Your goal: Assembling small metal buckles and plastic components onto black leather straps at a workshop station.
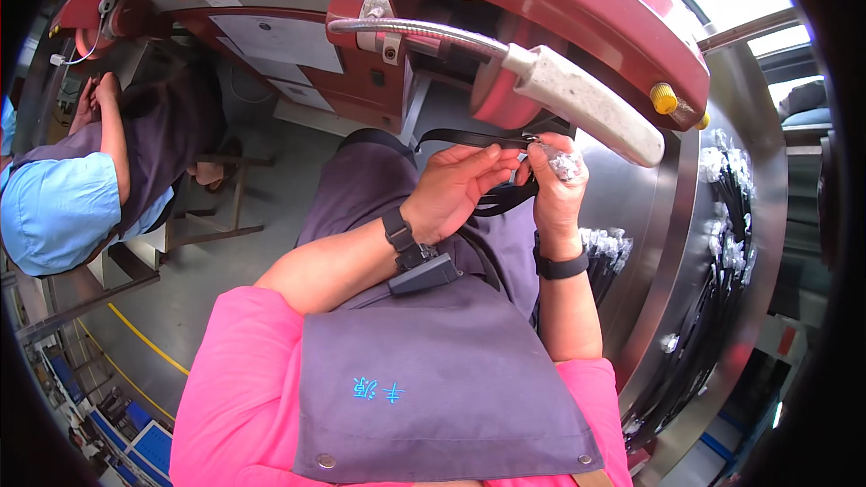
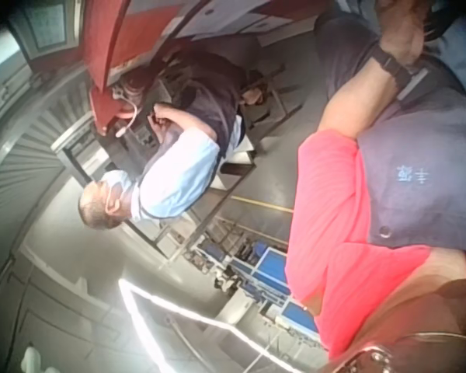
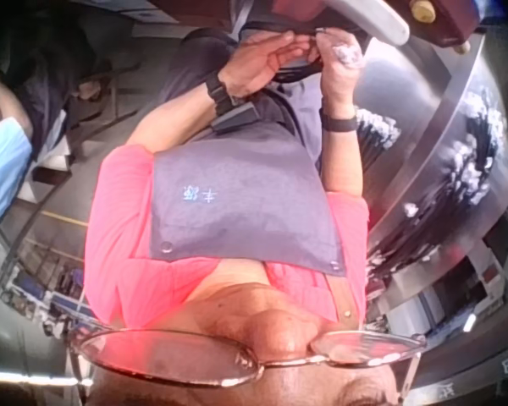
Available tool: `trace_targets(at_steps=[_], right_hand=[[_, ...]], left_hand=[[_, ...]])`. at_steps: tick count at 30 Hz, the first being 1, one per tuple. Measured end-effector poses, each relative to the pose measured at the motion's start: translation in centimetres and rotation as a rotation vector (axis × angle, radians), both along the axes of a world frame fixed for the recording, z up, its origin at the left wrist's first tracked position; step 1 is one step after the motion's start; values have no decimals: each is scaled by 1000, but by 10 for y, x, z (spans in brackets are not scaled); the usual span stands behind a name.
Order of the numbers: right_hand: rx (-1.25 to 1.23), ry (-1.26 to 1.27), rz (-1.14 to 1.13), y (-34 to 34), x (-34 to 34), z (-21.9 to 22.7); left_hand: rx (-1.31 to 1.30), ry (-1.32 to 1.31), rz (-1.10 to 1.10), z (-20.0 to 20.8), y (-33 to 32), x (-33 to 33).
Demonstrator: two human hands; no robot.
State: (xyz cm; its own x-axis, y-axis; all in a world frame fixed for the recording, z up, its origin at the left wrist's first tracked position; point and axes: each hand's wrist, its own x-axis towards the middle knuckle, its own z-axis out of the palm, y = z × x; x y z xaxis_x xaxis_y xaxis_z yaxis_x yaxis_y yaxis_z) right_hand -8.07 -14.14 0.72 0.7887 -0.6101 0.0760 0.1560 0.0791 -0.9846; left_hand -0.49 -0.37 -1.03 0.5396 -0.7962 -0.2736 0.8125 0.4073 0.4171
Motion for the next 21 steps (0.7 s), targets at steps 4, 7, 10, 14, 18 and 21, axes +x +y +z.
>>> trace_targets(at_steps=[4, 7, 10, 14, 18, 21], right_hand=[[13, 7, -1, 2, 4, 0], [-16, 32, 13, 2, 8, 3], [-18, 38, 9, 3, 11, 5], [-31, 54, 6, 2, 13, 4], [-20, 57, -2, 3, 15, 5], [-16, 55, -13, 3, 15, 5]], left_hand=[[-5, 19, 16, -1, 1, 2], [-7, 27, 35, -1, 1, 3], [-2, 34, 41, 0, 1, 4], [-7, 34, 52, 0, 1, 5], [-6, 46, 58, 1, 1, 6], [1, 53, 53, 1, -1, 7]])
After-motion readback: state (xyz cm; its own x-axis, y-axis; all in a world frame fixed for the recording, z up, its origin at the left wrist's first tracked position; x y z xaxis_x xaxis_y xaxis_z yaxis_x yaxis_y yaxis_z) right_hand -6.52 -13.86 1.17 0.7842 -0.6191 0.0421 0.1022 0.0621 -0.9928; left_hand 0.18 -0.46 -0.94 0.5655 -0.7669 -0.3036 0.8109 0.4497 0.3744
